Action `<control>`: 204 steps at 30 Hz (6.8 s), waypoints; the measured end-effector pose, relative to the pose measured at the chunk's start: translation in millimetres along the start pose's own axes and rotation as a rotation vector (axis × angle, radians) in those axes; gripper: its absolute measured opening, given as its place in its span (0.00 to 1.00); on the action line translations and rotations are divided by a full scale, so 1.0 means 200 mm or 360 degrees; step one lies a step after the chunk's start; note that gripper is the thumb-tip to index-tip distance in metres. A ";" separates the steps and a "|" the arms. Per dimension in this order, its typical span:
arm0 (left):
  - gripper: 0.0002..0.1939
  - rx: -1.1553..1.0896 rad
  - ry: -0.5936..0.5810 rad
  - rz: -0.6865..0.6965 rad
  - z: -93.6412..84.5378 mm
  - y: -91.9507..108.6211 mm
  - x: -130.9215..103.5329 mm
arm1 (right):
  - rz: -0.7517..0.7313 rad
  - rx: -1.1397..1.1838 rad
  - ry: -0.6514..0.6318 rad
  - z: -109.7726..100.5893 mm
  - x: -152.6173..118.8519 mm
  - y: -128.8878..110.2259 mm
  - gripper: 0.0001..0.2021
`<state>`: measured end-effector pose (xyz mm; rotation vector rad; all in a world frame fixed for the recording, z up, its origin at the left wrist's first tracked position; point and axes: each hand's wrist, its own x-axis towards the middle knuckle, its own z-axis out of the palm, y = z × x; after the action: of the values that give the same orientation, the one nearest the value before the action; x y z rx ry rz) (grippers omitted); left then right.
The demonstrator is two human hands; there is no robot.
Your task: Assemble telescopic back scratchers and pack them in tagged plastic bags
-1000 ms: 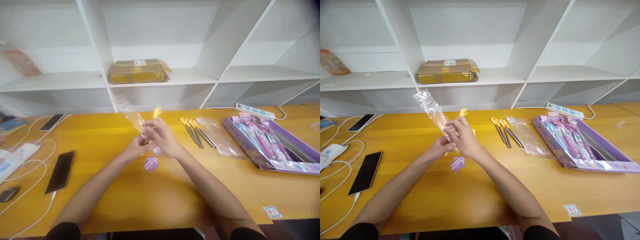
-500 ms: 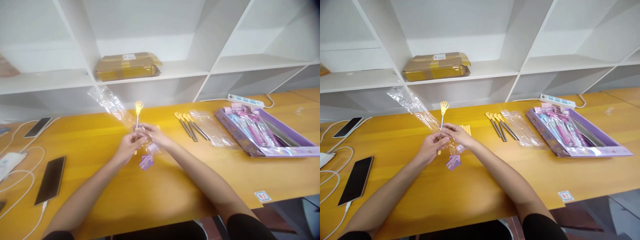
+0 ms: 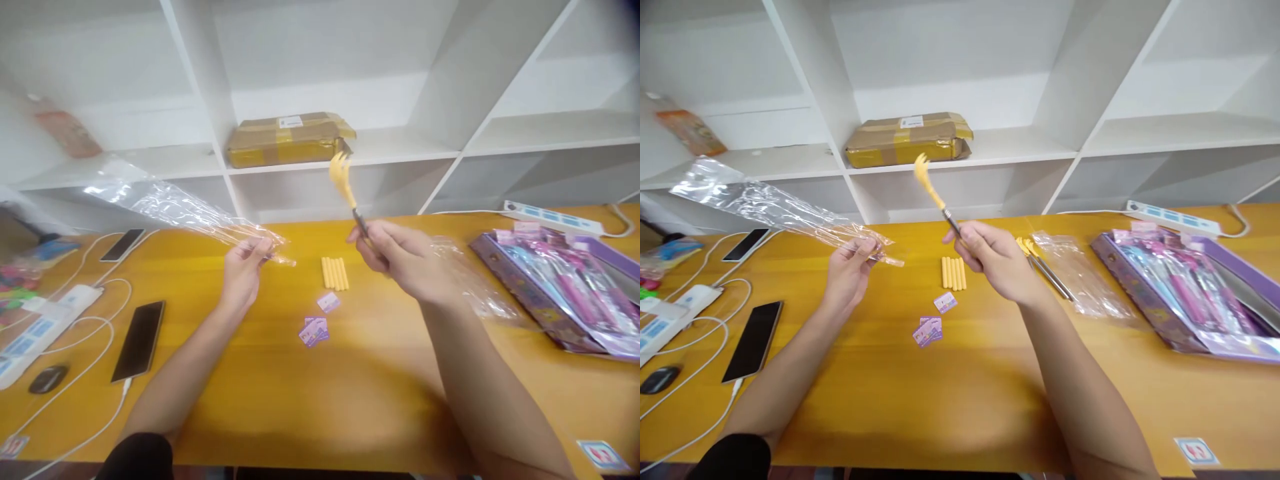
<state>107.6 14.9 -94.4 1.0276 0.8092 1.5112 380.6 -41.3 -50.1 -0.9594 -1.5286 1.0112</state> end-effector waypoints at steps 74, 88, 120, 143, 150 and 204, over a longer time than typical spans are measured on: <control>0.25 0.0046 -0.0309 -0.0444 0.07 -0.04 -0.09 | -0.0235 -0.0294 -0.0408 0.19 0.03 0.22 0.27; 0.25 0.0200 -0.0622 -0.0621 0.00 -0.09 -0.05 | -0.0841 -0.0701 -0.0304 0.17 0.05 0.23 0.09; 0.21 0.0675 -0.0949 -0.0392 0.02 -0.19 -0.12 | 0.0021 0.0031 -0.0005 0.22 0.08 0.40 0.24; 0.28 0.1318 -0.1684 0.0098 -0.11 -0.60 -0.19 | 0.0054 -0.0171 -0.0645 0.18 -0.27 0.80 0.31; 0.29 0.1234 -0.1575 -0.0001 -0.10 -0.61 -0.18 | 0.0160 -0.0063 -0.0551 0.19 -0.27 0.79 0.32; 0.16 0.1129 -0.1688 0.0087 -0.15 -0.57 -0.18 | -0.0229 -0.0363 -0.0582 0.10 -0.31 0.74 0.19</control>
<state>126.6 1.1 -214.6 2.1073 0.5087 0.4900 382.3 -53.1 -212.0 -0.8338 -2.0227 0.9587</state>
